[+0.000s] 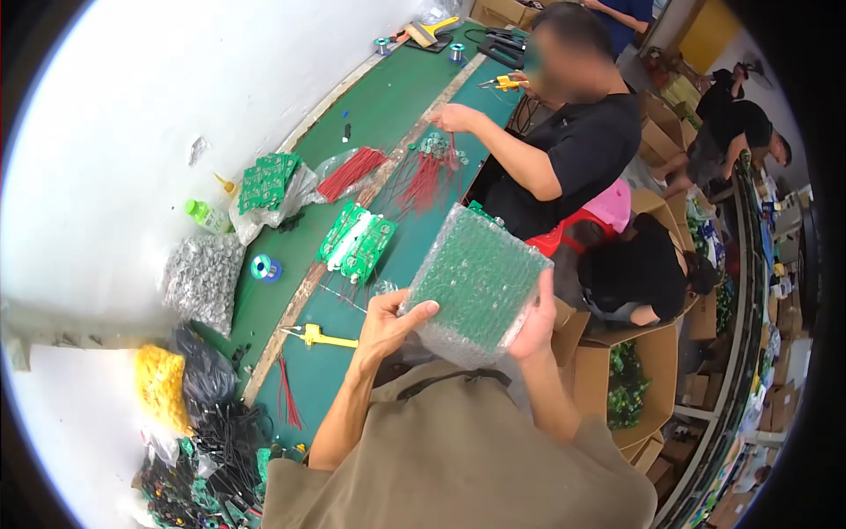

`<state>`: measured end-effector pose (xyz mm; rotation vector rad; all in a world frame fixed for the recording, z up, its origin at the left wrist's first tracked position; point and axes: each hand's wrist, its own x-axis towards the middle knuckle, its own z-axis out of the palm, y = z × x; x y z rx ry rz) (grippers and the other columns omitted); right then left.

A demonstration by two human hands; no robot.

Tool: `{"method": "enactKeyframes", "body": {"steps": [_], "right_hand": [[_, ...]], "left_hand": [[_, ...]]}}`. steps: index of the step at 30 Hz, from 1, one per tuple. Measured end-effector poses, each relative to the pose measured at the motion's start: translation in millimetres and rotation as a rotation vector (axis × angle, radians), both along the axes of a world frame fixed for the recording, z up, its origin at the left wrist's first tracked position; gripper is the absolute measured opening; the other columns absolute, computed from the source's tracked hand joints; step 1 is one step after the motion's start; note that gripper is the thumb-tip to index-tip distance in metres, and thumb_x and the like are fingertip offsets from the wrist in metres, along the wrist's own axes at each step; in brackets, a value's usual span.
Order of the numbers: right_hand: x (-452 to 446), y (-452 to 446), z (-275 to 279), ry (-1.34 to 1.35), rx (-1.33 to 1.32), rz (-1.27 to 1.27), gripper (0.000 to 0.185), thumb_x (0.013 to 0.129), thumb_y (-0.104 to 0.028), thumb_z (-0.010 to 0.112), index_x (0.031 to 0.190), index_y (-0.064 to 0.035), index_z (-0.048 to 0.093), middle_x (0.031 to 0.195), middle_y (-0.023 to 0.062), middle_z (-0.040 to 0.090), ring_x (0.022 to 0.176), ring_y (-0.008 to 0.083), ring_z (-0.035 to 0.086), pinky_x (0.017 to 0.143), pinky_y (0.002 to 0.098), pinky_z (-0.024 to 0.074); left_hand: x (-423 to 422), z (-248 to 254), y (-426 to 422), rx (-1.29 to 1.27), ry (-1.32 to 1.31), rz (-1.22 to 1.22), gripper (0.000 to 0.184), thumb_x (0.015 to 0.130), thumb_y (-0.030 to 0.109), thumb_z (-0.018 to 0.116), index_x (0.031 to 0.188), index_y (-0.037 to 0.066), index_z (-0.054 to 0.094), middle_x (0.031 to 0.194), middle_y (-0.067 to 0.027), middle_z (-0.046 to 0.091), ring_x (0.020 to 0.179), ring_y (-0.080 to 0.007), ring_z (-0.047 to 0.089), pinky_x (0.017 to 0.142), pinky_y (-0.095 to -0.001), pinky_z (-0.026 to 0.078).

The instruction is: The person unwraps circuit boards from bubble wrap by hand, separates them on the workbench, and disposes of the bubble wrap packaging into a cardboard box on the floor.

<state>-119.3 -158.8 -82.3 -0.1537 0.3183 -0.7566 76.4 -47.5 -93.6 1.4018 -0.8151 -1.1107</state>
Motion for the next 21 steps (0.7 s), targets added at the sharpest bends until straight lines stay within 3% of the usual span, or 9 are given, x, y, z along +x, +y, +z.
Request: {"method": "enactKeyframes", "body": {"steps": [3, 7, 8, 11, 13, 15, 16, 19, 21], "right_hand": [[5, 7, 3, -0.032, 0.025, -0.016, 0.063, 0.089, -0.055, 0.045, 0.131, -0.0085, 0.048, 0.13, 0.0097, 0.053, 0.117, 0.0291, 0.052, 0.102, 0.0458, 0.0382], [6, 10, -41, 0.128, 0.073, 0.179, 0.059, 0.089, -0.05, 0.047, 0.135, -0.0125, 0.046, 0.139, 0.0094, 0.045, 0.124, 0.0303, 0.045, 0.102, 0.0502, 0.0379], [4, 10, -45, 0.088, 0.098, 0.268, 0.053, 0.091, -0.044, 0.046, 0.135, -0.0139, 0.046, 0.14, 0.0093, 0.044, 0.123, 0.0315, 0.046, 0.1, 0.0518, 0.039], [4, 15, -31, -0.037, 0.035, 0.431, 0.058, 0.092, -0.046, 0.042, 0.14, -0.0119, 0.039, 0.144, 0.0099, 0.038, 0.127, 0.0358, 0.042, 0.103, 0.0533, 0.0342], [6, 14, -28, 0.104, 0.045, 0.455, 0.065, 0.089, -0.05, 0.045, 0.14, -0.0107, 0.037, 0.144, 0.0125, 0.037, 0.126, 0.0388, 0.042, 0.103, 0.0537, 0.0341], [2, 12, -34, 0.151, -0.059, 0.671, 0.058, 0.09, -0.042, 0.052, 0.137, -0.0102, 0.042, 0.137, 0.0145, 0.045, 0.117, 0.0365, 0.052, 0.096, 0.0496, 0.0424], [0, 13, -44, 0.086, -0.1, 0.714, 0.059, 0.09, -0.04, 0.053, 0.137, -0.007, 0.04, 0.136, 0.0159, 0.046, 0.117, 0.0372, 0.051, 0.096, 0.0487, 0.0426], [5, 15, -39, -0.045, -0.049, 0.776, 0.061, 0.09, -0.029, 0.059, 0.137, 0.0019, 0.035, 0.131, 0.0176, 0.048, 0.116, 0.0346, 0.053, 0.097, 0.0438, 0.0439], [11, 18, -34, 0.28, -0.037, 0.727, 0.064, 0.082, -0.012, 0.065, 0.137, 0.0019, 0.035, 0.128, 0.015, 0.052, 0.114, 0.0251, 0.055, 0.098, 0.0379, 0.0442]], "left_hand": [[4, -12, 5, -0.005, 0.114, 0.042, 0.027, 0.081, 0.021, 0.073, 0.099, 0.002, 0.068, 0.073, 0.0037, 0.06, 0.064, -0.0038, 0.049, 0.056, -0.0223, 0.04], [13, -17, 11, 0.052, 0.144, -0.008, 0.025, 0.081, 0.021, 0.073, 0.097, 0.003, 0.068, 0.069, 0.0033, 0.058, 0.06, -0.0041, 0.049, 0.05, -0.0211, 0.038], [15, -15, 13, 0.082, 0.113, -0.03, 0.024, 0.081, 0.02, 0.073, 0.097, 0.003, 0.068, 0.068, 0.0032, 0.058, 0.059, -0.0043, 0.049, 0.049, -0.0211, 0.038], [27, -5, 16, 0.034, -0.028, -0.051, 0.022, 0.08, 0.019, 0.074, 0.096, 0.005, 0.068, 0.072, 0.0038, 0.059, 0.058, -0.0038, 0.049, 0.048, -0.021, 0.037], [34, 3, 14, -0.003, -0.001, -0.076, 0.021, 0.08, 0.015, 0.074, 0.097, 0.004, 0.068, 0.083, 0.0006, 0.062, 0.068, -0.0065, 0.054, 0.055, -0.0223, 0.042], [43, 8, 9, -0.266, -0.151, -0.139, 0.022, 0.078, 0.012, 0.073, 0.097, 0.003, 0.067, 0.096, -0.0043, 0.062, 0.083, -0.0115, 0.057, 0.07, -0.0254, 0.046], [49, 16, 9, -0.26, -0.123, -0.207, 0.023, 0.077, 0.007, 0.071, 0.099, 0.002, 0.067, 0.104, -0.0074, 0.061, 0.096, -0.0159, 0.057, 0.083, -0.0285, 0.045], [59, 28, 5, -0.334, -0.251, -0.274, 0.024, 0.077, 0.004, 0.07, 0.1, 0.003, 0.067, 0.104, -0.0071, 0.061, 0.096, -0.0166, 0.058, 0.083, -0.0288, 0.046], [61, 22, 6, -0.342, -0.29, -0.301, 0.033, 0.077, 0.001, 0.068, 0.11, 0.005, 0.064, 0.107, -0.0071, 0.061, 0.098, -0.0161, 0.058, 0.086, -0.0296, 0.046]]}}
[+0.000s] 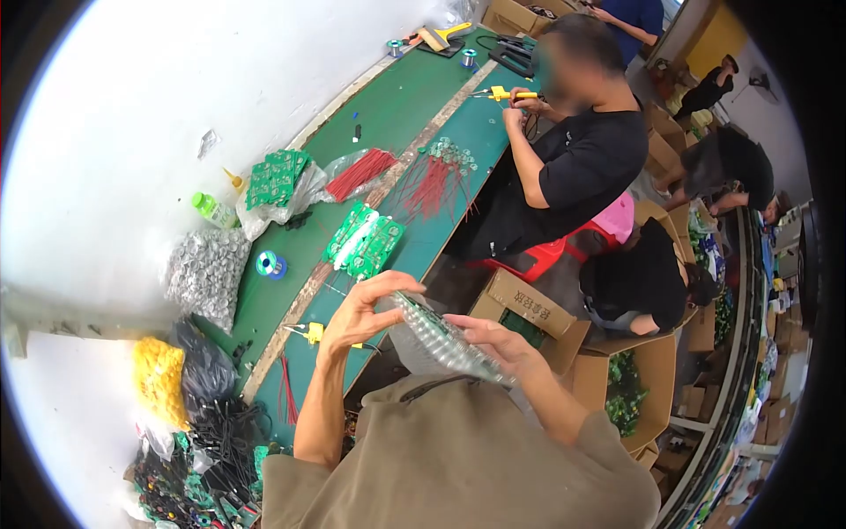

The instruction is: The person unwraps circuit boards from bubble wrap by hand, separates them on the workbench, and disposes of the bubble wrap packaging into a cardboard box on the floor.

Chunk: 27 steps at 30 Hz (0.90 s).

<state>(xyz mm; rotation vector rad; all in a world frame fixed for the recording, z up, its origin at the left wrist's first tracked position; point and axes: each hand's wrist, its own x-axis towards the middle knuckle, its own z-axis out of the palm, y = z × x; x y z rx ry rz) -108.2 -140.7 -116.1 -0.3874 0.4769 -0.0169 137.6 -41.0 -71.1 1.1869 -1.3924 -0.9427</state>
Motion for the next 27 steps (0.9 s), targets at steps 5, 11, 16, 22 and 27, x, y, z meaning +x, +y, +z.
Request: {"method": "enactKeyframes", "body": {"steps": [5, 11, 16, 22, 27], "right_hand": [[10, 10, 8, 0.026, 0.015, -0.18, 0.048, 0.079, 0.001, 0.066, 0.124, -0.0009, 0.05, 0.117, 0.0095, 0.06, 0.109, 0.0218, 0.057, 0.096, 0.0399, 0.0457], [9, 15, -4, 0.018, -0.112, -0.402, 0.043, 0.079, 0.003, 0.065, 0.12, -0.0059, 0.053, 0.114, 0.0067, 0.061, 0.108, 0.0204, 0.057, 0.096, 0.0398, 0.0445], [-1, 5, -8, 0.027, -0.26, -0.495, 0.04, 0.079, 0.004, 0.064, 0.117, -0.0069, 0.057, 0.111, 0.0049, 0.063, 0.103, 0.018, 0.058, 0.093, 0.0343, 0.0434], [-12, -24, 16, -0.034, -0.26, -0.687, 0.038, 0.081, 0.004, 0.061, 0.117, -0.0066, 0.057, 0.11, 0.0053, 0.063, 0.106, 0.0192, 0.058, 0.093, 0.0363, 0.0458], [-16, -56, 39, -0.046, -0.421, -0.865, 0.034, 0.081, 0.004, 0.063, 0.114, -0.0035, 0.057, 0.108, 0.0057, 0.064, 0.099, 0.019, 0.061, 0.089, 0.034, 0.0487]], "left_hand": [[-18, -16, 3, 0.245, 0.29, 0.197, 0.056, 0.082, 0.004, 0.066, 0.134, 0.007, 0.047, 0.116, -0.0072, 0.059, 0.099, -0.0098, 0.055, 0.086, -0.024, 0.046], [-42, -30, 9, 0.27, 0.426, 0.428, 0.039, 0.082, 0.007, 0.068, 0.12, 0.002, 0.059, 0.092, -0.0013, 0.065, 0.081, -0.0056, 0.057, 0.072, -0.021, 0.047], [-47, -48, 15, 0.303, 0.422, 0.64, 0.023, 0.083, 0.004, 0.059, 0.105, 0.002, 0.066, 0.08, -0.0001, 0.064, 0.071, -0.0049, 0.054, 0.063, -0.0204, 0.044], [-41, -67, 30, 0.462, 0.304, 0.747, 0.019, 0.078, 0.007, 0.056, 0.091, 0.001, 0.069, 0.074, 0.0003, 0.064, 0.058, -0.0033, 0.043, 0.051, -0.0199, 0.03], [-40, -82, 44, 0.61, 0.213, 0.569, 0.013, 0.08, 0.011, 0.062, 0.085, 0.001, 0.067, 0.083, -0.0048, 0.066, 0.079, -0.011, 0.059, 0.071, -0.0237, 0.045]]}}
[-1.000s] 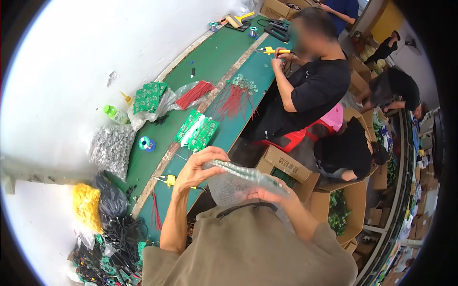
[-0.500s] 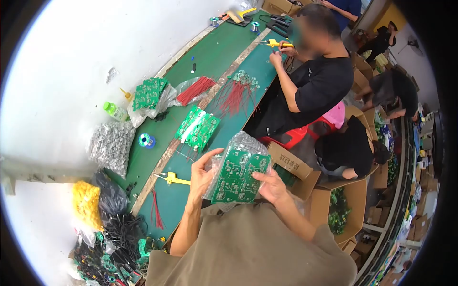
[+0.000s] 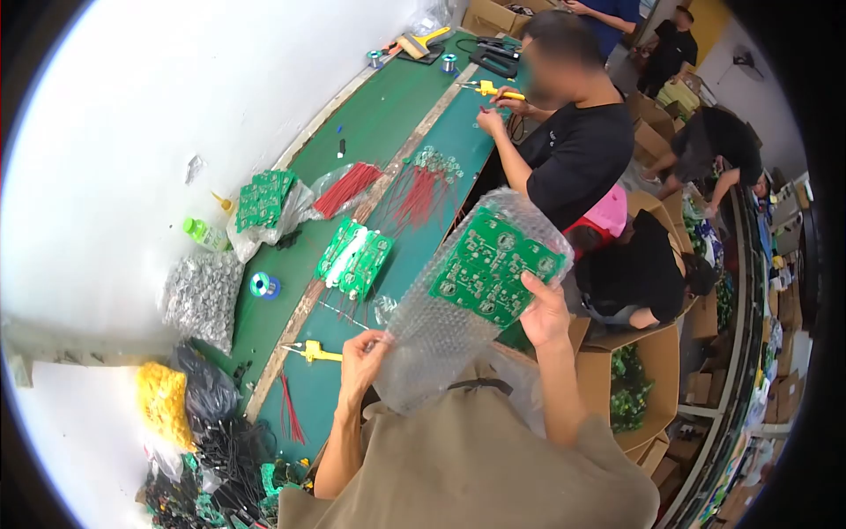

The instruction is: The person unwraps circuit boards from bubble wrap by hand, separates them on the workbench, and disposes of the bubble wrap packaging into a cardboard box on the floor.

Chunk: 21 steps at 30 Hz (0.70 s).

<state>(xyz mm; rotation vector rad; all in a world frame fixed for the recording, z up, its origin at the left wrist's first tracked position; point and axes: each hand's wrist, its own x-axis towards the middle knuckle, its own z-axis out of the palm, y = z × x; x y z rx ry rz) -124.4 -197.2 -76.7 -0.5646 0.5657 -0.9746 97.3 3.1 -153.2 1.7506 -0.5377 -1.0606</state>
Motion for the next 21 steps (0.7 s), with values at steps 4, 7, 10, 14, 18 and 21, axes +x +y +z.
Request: {"method": "enactKeyframes", "body": {"steps": [4, 7, 10, 14, 18, 21], "right_hand": [[7, -2, 1, 0.086, -0.11, -0.014, 0.034, 0.08, 0.005, 0.064, 0.112, -0.0035, 0.06, 0.108, 0.0051, 0.064, 0.096, 0.0153, 0.061, 0.087, 0.0299, 0.0472], [18, 4, 10, 0.062, -0.126, 0.071, 0.032, 0.08, 0.005, 0.064, 0.111, -0.0043, 0.061, 0.106, 0.0051, 0.065, 0.097, 0.0157, 0.061, 0.086, 0.0305, 0.0479], [26, 10, 11, 0.001, -0.08, 0.169, 0.033, 0.081, 0.004, 0.063, 0.112, -0.0043, 0.06, 0.108, 0.0061, 0.064, 0.098, 0.0165, 0.061, 0.086, 0.0318, 0.0484], [24, 15, 4, 0.046, -0.083, 0.245, 0.034, 0.085, -0.008, 0.063, 0.118, -0.0031, 0.056, 0.115, 0.0092, 0.061, 0.105, 0.0197, 0.059, 0.091, 0.0356, 0.0461], [20, 16, 9, -0.293, 0.185, 0.43, 0.062, 0.094, -0.053, 0.039, 0.126, -0.0015, 0.051, 0.124, 0.0123, 0.057, 0.116, 0.0259, 0.052, 0.102, 0.0411, 0.0375], [27, 19, -27, -0.221, 0.383, 0.459, 0.055, 0.093, -0.046, 0.044, 0.127, -0.0037, 0.051, 0.125, 0.0119, 0.057, 0.112, 0.025, 0.056, 0.098, 0.0413, 0.0433]], "left_hand": [[4, 19, -15, -0.383, -0.192, -0.316, 0.05, 0.072, 0.02, 0.075, 0.116, 0.002, 0.057, 0.13, -0.0163, 0.05, 0.125, -0.026, 0.045, 0.104, -0.0377, 0.034], [-1, 48, -40, -0.429, -0.237, -0.221, 0.089, 0.066, 0.025, 0.083, 0.139, 0.008, 0.034, 0.137, -0.0155, 0.044, 0.125, -0.0281, 0.044, 0.104, -0.0398, 0.035], [1, 64, -64, -0.403, -0.183, -0.175, 0.086, 0.065, 0.024, 0.085, 0.136, 0.003, 0.039, 0.131, -0.0124, 0.05, 0.117, -0.0225, 0.05, 0.094, -0.0353, 0.043], [6, 61, -66, -0.188, 0.126, -0.287, 0.041, 0.073, 0.019, 0.079, 0.108, 0.003, 0.064, 0.09, -0.0006, 0.066, 0.077, -0.0091, 0.058, 0.067, -0.0248, 0.048], [3, 41, -58, -0.158, 0.323, -0.179, 0.031, 0.073, 0.017, 0.079, 0.099, 0.007, 0.065, 0.081, 0.0028, 0.065, 0.063, -0.0045, 0.054, 0.055, -0.0205, 0.043], [-4, 42, -59, -0.17, 0.309, -0.143, 0.038, 0.072, 0.014, 0.08, 0.106, 0.005, 0.063, 0.079, 0.0033, 0.063, 0.063, -0.0044, 0.053, 0.056, -0.0203, 0.044]]}}
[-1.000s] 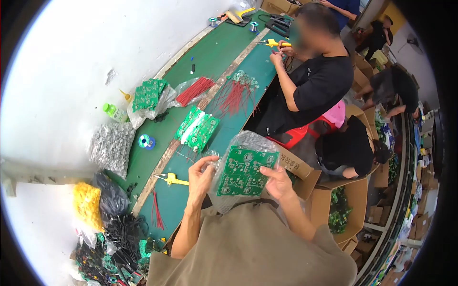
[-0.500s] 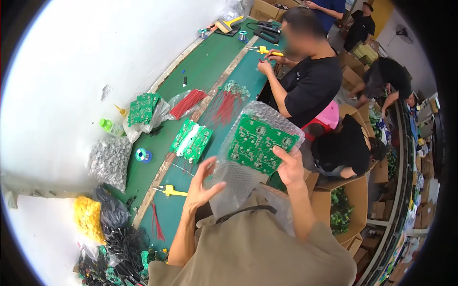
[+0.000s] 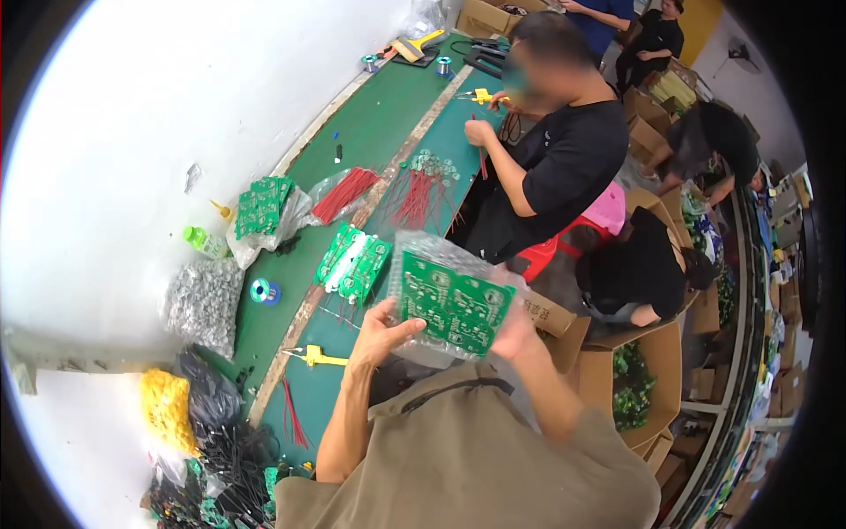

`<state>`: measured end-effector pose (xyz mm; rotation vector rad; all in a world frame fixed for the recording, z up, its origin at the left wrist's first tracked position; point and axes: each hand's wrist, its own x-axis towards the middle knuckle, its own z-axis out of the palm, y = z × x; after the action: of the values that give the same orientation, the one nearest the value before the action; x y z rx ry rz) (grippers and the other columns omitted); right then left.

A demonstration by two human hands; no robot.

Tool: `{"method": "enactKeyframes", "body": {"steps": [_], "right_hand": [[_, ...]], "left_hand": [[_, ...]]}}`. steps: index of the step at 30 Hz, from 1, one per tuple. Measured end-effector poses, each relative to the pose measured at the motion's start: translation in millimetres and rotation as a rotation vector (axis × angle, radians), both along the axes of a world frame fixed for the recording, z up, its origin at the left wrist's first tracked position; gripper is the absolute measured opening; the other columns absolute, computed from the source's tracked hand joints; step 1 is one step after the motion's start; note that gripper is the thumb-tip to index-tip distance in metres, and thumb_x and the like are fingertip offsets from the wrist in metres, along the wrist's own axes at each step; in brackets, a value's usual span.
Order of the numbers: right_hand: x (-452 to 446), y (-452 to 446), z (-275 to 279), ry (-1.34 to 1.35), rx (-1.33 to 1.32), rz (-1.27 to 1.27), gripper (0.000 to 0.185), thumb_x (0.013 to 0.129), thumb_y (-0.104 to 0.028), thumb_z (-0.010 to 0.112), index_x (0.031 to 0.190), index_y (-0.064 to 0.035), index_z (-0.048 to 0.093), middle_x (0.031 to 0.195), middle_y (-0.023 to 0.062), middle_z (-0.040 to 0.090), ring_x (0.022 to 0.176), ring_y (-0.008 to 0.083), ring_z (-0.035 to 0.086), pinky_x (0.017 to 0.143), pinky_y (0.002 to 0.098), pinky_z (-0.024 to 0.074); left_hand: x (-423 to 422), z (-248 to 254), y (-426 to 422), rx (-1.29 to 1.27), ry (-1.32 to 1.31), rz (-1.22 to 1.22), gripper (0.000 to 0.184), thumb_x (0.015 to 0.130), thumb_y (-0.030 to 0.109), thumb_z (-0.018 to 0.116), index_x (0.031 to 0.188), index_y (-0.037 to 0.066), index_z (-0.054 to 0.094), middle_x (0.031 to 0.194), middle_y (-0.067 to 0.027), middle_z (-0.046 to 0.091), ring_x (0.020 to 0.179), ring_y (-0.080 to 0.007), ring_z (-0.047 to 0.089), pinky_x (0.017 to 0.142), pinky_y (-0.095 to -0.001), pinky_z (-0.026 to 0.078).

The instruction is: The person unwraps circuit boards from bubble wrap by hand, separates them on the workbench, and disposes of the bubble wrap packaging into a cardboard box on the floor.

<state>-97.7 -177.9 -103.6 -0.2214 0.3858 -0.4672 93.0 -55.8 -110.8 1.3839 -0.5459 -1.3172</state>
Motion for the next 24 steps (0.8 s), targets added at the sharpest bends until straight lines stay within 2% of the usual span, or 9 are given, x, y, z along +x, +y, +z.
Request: {"method": "enactKeyframes", "body": {"steps": [2, 5, 7, 11, 14, 15, 17, 21, 24], "right_hand": [[1, 10, -15, 0.089, -0.033, 0.057, 0.046, 0.091, -0.033, 0.05, 0.128, -0.0057, 0.051, 0.125, 0.0102, 0.057, 0.108, 0.0228, 0.059, 0.096, 0.0391, 0.047], [-2, 12, -32, 0.126, -0.033, 0.124, 0.044, 0.092, -0.028, 0.051, 0.13, -0.0052, 0.049, 0.124, 0.0098, 0.058, 0.108, 0.0214, 0.059, 0.093, 0.0363, 0.0489], [-1, 12, -36, 0.13, -0.038, 0.22, 0.045, 0.093, -0.029, 0.053, 0.131, -0.005, 0.048, 0.125, 0.0105, 0.057, 0.107, 0.0211, 0.06, 0.091, 0.0346, 0.0505], [3, 8, -46, 0.228, -0.236, 0.54, 0.055, 0.087, -0.042, 0.062, 0.126, -0.0051, 0.05, 0.1, 0.0021, 0.062, 0.083, 0.0088, 0.06, 0.069, 0.0232, 0.0511], [2, 4, -32, 0.291, -0.336, 0.539, 0.054, 0.088, -0.027, 0.063, 0.131, -0.0021, 0.044, 0.114, 0.0101, 0.059, 0.093, 0.0177, 0.063, 0.071, 0.0292, 0.0532], [4, 5, -32, 0.43, -0.381, 0.542, 0.056, 0.085, -0.024, 0.067, 0.132, -0.0027, 0.043, 0.115, 0.0088, 0.059, 0.094, 0.0153, 0.06, 0.073, 0.0259, 0.0508], [6, 2, -11, 0.525, -0.484, 0.562, 0.057, 0.084, -0.021, 0.069, 0.132, -0.0037, 0.044, 0.115, 0.0077, 0.059, 0.1, 0.0139, 0.057, 0.079, 0.0254, 0.0478], [7, -1, -5, 0.563, -0.477, 0.412, 0.062, 0.072, -0.004, 0.075, 0.128, -0.0057, 0.049, 0.121, 0.0069, 0.051, 0.1, 0.0142, 0.055, 0.083, 0.0263, 0.0455], [3, -13, -6, 0.497, -0.42, 0.293, 0.064, 0.072, 0.007, 0.07, 0.13, -0.0057, 0.047, 0.117, 0.0075, 0.053, 0.096, 0.0149, 0.059, 0.082, 0.0277, 0.0496]], "left_hand": [[1, -4, 0, -0.038, -0.028, 0.0, 0.041, 0.073, 0.011, 0.079, 0.11, 0.004, 0.061, 0.084, 0.0023, 0.064, 0.067, -0.0054, 0.056, 0.06, -0.0211, 0.046], [-1, -12, -1, -0.131, -0.041, 0.041, 0.048, 0.074, 0.006, 0.077, 0.118, 0.002, 0.057, 0.093, -0.0003, 0.065, 0.076, -0.0079, 0.06, 0.069, -0.0228, 0.05], [-3, -14, 2, -0.12, -0.013, 0.05, 0.058, 0.074, 0.002, 0.076, 0.126, 0.001, 0.051, 0.108, -0.0047, 0.064, 0.09, -0.0121, 0.062, 0.08, -0.0258, 0.051], [-4, -22, 5, -0.025, -0.049, 0.023, 0.061, 0.071, 0.005, 0.079, 0.126, 0.001, 0.052, 0.112, -0.0064, 0.062, 0.095, -0.0126, 0.061, 0.081, -0.026, 0.05], [-7, -37, 12, -0.047, -0.091, 0.08, 0.07, 0.063, 0.018, 0.087, 0.121, -0.002, 0.054, 0.112, -0.0083, 0.061, 0.101, -0.0156, 0.057, 0.086, -0.0295, 0.047], [-8, -39, 13, -0.041, -0.087, 0.083, 0.07, 0.063, 0.018, 0.087, 0.121, -0.002, 0.054, 0.112, -0.0083, 0.061, 0.101, -0.0156, 0.057, 0.086, -0.0295, 0.047], [-8, -47, 19, -0.033, -0.022, 0.139, 0.064, 0.063, 0.012, 0.084, 0.118, -0.003, 0.056, 0.111, -0.0077, 0.062, 0.098, -0.015, 0.057, 0.087, -0.0305, 0.046], [-7, -60, 25, -0.134, 0.039, 0.161, 0.045, 0.07, -0.001, 0.072, 0.114, 0.003, 0.06, 0.101, -0.0016, 0.064, 0.085, -0.0083, 0.058, 0.073, -0.0234, 0.048], [-4, -57, 30, -0.087, 0.183, 0.198, 0.038, 0.075, -0.001, 0.068, 0.111, 0.005, 0.061, 0.097, 0.0006, 0.063, 0.088, -0.0097, 0.058, 0.078, -0.0257, 0.048]]}}
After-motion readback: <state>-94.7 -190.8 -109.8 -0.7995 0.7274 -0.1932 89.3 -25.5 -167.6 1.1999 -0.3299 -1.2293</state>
